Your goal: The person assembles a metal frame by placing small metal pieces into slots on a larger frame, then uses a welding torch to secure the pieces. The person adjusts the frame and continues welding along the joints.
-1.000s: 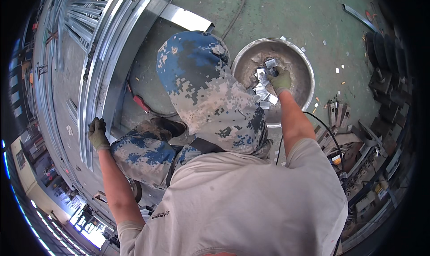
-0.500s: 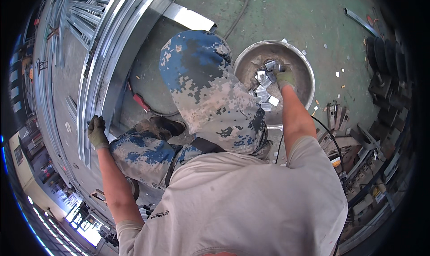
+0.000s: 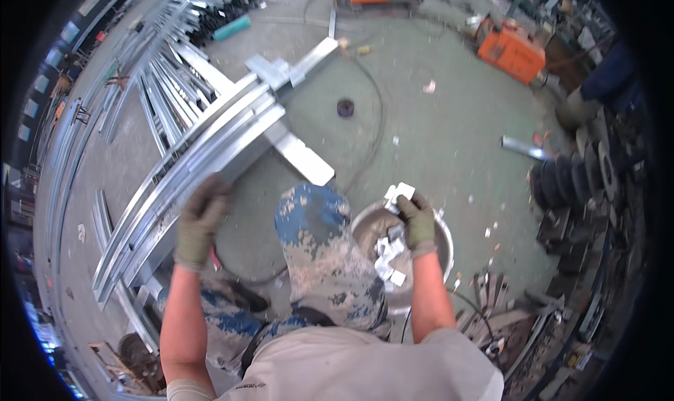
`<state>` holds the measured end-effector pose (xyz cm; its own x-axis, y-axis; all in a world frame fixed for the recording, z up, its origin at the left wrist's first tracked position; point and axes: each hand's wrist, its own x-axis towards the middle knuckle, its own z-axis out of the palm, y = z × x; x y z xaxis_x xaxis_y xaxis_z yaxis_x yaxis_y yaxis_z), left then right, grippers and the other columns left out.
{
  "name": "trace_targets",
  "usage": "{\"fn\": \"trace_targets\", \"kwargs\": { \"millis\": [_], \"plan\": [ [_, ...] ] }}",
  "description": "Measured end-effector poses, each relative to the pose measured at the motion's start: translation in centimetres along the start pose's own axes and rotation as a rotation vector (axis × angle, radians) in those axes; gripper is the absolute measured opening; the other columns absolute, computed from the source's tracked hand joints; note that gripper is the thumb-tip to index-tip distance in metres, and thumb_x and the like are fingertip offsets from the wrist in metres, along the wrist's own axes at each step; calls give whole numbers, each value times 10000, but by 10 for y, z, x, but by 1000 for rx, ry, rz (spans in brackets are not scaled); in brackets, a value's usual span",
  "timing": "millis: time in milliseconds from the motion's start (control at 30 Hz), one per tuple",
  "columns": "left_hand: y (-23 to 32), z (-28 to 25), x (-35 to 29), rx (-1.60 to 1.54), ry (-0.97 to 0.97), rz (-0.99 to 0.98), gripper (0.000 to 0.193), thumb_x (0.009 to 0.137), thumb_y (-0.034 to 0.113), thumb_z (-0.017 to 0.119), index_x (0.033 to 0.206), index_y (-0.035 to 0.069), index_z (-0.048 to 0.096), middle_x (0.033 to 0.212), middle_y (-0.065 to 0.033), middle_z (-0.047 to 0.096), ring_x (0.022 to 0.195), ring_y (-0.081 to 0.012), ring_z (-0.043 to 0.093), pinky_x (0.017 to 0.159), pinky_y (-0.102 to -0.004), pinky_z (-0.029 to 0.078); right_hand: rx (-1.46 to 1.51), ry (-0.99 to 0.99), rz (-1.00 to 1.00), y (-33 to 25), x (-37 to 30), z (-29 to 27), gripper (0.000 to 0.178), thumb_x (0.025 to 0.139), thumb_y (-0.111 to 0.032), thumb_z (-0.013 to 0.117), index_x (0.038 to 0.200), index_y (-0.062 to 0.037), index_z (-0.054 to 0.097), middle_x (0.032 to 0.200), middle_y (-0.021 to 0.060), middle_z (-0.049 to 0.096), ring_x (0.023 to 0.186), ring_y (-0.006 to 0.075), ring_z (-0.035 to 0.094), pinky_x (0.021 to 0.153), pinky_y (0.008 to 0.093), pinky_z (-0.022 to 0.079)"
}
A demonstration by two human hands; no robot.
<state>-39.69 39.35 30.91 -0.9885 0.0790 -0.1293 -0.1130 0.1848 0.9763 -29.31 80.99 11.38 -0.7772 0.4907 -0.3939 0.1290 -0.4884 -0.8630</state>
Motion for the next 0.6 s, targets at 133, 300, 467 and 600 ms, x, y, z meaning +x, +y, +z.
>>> {"fn": "trace_targets", "kwargs": {
  "millis": [133, 300, 467, 600],
  "plan": [
    [37, 115, 3, -226, -423, 28, 722, 933, 174, 766, 1560, 50, 429, 1483, -112, 540, 1297, -226, 565, 1027, -354, 525, 28, -306, -261, -84, -44, 95, 454, 923, -106, 807, 1335, 2, 650, 1157, 78, 723, 1033, 168, 682, 916, 315, 569],
    [36, 163, -6, -606, -413, -170, 680, 975, 237, 754, 1554, 85, 433, 1275, -64, 564, 1060, -181, 621, 861, -318, 558, -258, -517, -326, -119, -93, 155, 536, 887, -207, 860, 1348, -29, 653, 1181, 57, 697, 1061, 143, 628, 934, 314, 531],
    [15, 163, -1, -756, -396, -302, 574, 989, 218, 741, 1500, 96, 511, 1091, -22, 573, 965, -148, 621, 820, -321, 565, -728, -381, -565, -119, -118, 163, 606, 864, -275, 863, 1366, -12, 648, 1148, 109, 696, 1040, 179, 631, 939, 332, 514],
    [29, 163, -5, -930, -280, -381, 440, 1023, 196, 697, 1433, 100, 570, 1142, -43, 653, 1003, -168, 659, 831, -336, 579, -944, -293, -822, -122, -124, 161, 560, 901, -280, 823, 1351, 6, 652, 1219, 148, 703, 1136, 209, 659, 994, 337, 515]
  ]
}}
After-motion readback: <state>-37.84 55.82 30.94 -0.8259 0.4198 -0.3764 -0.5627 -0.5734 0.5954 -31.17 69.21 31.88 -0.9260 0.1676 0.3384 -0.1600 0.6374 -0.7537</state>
